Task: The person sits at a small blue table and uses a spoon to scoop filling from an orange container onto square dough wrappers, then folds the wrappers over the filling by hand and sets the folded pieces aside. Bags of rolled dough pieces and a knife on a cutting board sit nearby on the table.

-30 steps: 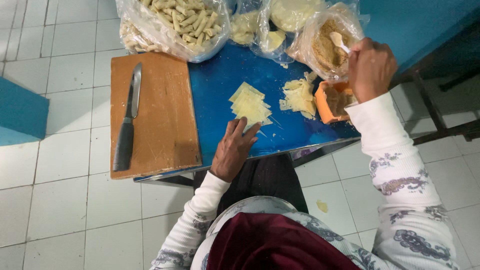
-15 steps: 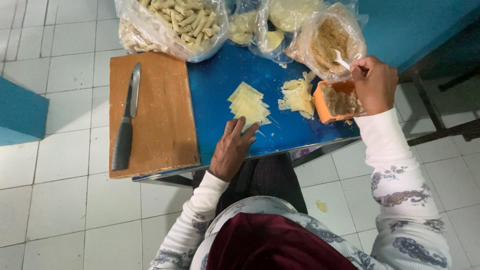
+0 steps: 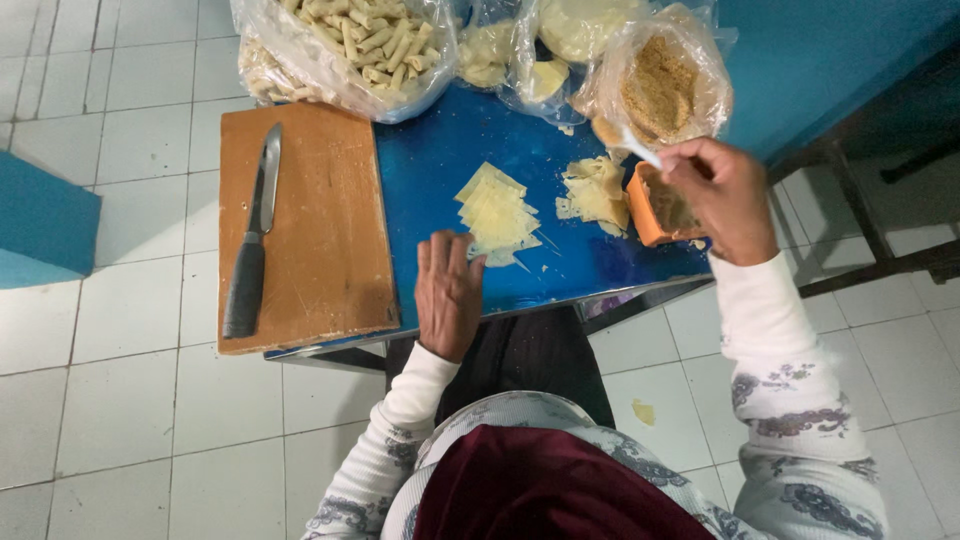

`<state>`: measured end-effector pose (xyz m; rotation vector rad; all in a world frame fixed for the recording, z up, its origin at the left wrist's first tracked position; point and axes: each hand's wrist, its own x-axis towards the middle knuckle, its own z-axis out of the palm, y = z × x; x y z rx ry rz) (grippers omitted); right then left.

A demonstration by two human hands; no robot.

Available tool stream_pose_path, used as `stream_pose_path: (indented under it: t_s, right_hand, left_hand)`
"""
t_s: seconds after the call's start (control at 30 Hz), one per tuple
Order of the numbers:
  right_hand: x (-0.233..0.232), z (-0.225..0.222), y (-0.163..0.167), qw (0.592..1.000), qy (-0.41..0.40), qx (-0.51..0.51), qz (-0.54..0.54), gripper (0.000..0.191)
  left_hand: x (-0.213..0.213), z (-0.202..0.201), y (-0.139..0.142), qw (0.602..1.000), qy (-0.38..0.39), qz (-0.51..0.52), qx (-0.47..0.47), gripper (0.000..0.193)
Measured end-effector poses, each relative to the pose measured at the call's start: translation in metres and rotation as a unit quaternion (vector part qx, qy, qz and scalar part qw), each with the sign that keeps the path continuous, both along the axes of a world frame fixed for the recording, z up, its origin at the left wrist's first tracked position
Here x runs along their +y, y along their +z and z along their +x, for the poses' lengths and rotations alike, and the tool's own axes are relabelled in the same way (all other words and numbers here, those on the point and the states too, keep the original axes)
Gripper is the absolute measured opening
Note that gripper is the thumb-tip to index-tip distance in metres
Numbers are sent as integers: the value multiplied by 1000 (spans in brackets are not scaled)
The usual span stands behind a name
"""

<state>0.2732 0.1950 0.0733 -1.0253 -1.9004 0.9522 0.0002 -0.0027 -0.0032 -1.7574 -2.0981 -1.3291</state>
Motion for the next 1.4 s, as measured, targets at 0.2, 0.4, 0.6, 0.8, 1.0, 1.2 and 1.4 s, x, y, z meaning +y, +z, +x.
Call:
stream_pose_path:
  t_s: [0.2,0.4,0.6,0.8,1.0,1.2,1.4]
  right_hand:
    - [-56,-53,-21,990,112,-77,-21,13]
    - [-71,-76,-39,979,96,-168,55,11]
    - [-62,-76,-42,922,128,-168,323,6]
    - [-53,-76,-42,913,148,-174,339,6]
    - [-44,-75,-43,916,149,-179,327,3]
    - [-40,-75,-44,923,149,-167,312,4]
    - [-38,-74,-45,928,152,-165,298,4]
  left_hand:
    - [1,2,0,998,54,-15,-15,33]
    - [7,4,-4,998,61,-19,-14,22]
    - [14,6,-5,999,8,18,-49,15]
    - [14,3,-3,985,-56,63,-147,17]
    - [17,1,-3,979,-75,73,-174,16]
    - [19,1,-4,979,-70,55,-181,17]
    - [22,0,-7,978,-65,39,-193,25]
